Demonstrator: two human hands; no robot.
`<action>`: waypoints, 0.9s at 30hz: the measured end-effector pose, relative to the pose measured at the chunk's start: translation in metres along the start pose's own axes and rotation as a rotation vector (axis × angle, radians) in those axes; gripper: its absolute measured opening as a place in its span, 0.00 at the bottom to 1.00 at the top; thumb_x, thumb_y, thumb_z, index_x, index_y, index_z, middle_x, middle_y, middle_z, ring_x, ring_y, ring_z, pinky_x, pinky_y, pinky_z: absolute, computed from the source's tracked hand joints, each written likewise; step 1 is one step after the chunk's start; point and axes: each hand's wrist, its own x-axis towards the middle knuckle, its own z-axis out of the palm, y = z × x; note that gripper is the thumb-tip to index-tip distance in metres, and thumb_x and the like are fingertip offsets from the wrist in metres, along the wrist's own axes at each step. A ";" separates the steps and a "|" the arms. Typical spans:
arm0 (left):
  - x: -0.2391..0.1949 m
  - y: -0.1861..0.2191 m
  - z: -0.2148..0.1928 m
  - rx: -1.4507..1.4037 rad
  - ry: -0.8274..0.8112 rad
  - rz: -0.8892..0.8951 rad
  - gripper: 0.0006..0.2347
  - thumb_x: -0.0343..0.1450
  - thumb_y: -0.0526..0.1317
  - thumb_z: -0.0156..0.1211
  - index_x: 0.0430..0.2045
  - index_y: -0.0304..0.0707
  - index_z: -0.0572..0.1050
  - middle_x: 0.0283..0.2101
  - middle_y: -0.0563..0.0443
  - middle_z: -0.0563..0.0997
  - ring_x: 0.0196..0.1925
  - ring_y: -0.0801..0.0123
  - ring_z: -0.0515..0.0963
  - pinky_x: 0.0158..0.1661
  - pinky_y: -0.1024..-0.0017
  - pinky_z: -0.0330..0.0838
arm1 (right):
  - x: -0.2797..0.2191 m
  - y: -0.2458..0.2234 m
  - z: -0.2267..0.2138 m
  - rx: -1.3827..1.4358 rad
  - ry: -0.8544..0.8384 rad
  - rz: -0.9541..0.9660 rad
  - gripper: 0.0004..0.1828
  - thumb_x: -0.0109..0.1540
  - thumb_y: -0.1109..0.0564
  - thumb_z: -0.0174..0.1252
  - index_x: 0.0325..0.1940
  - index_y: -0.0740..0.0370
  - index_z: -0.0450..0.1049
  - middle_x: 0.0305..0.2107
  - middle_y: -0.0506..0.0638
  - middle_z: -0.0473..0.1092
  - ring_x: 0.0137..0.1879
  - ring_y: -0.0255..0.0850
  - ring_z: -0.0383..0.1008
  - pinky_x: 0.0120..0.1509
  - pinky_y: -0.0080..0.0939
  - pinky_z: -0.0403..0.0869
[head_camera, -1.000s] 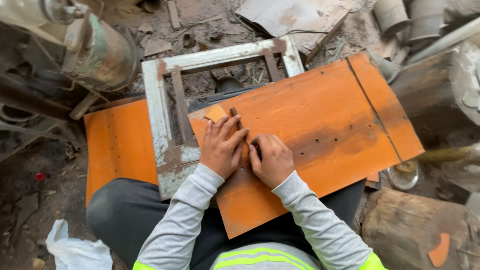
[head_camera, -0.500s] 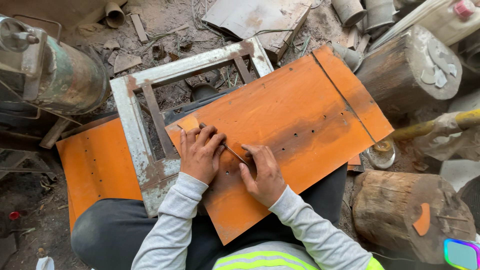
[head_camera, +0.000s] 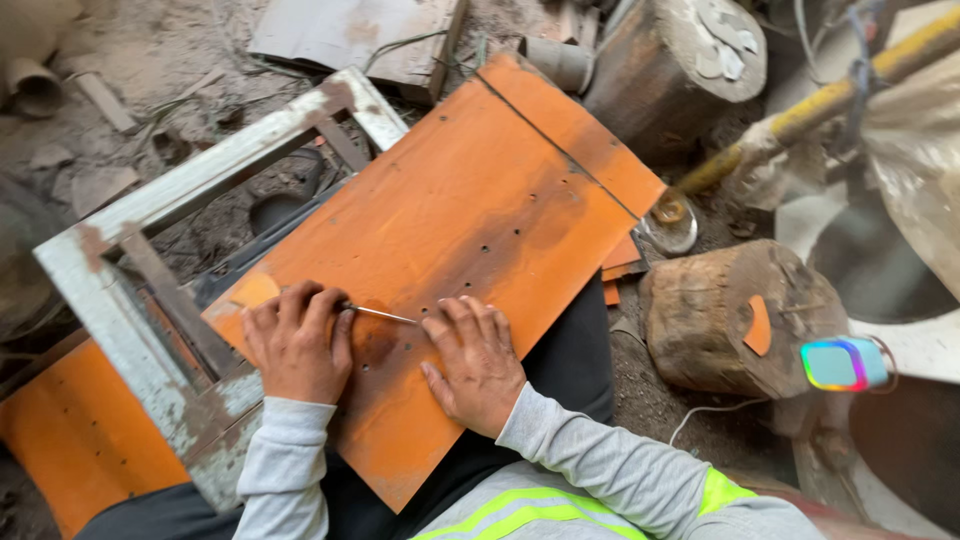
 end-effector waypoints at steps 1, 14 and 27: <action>0.000 0.000 0.000 0.014 0.003 0.002 0.08 0.71 0.42 0.65 0.42 0.43 0.80 0.52 0.51 0.77 0.56 0.51 0.72 0.65 0.40 0.56 | -0.002 0.002 -0.002 -0.037 -0.018 -0.034 0.31 0.56 0.53 0.64 0.61 0.67 0.67 0.58 0.66 0.63 0.66 0.63 0.61 0.68 0.63 0.61; 0.001 0.003 -0.001 0.056 0.001 0.003 0.07 0.71 0.42 0.67 0.40 0.46 0.81 0.52 0.52 0.77 0.57 0.52 0.71 0.66 0.50 0.58 | -0.012 0.022 -0.009 0.129 -0.094 -0.023 0.15 0.61 0.57 0.63 0.50 0.64 0.73 0.53 0.58 0.67 0.64 0.54 0.66 0.70 0.55 0.64; 0.004 0.004 -0.008 -0.009 -0.005 -0.010 0.09 0.68 0.40 0.68 0.40 0.43 0.82 0.50 0.53 0.80 0.54 0.51 0.70 0.60 0.53 0.63 | -0.006 0.035 -0.012 0.172 -0.080 -0.064 0.15 0.61 0.57 0.62 0.52 0.62 0.74 0.50 0.57 0.69 0.61 0.54 0.67 0.67 0.54 0.65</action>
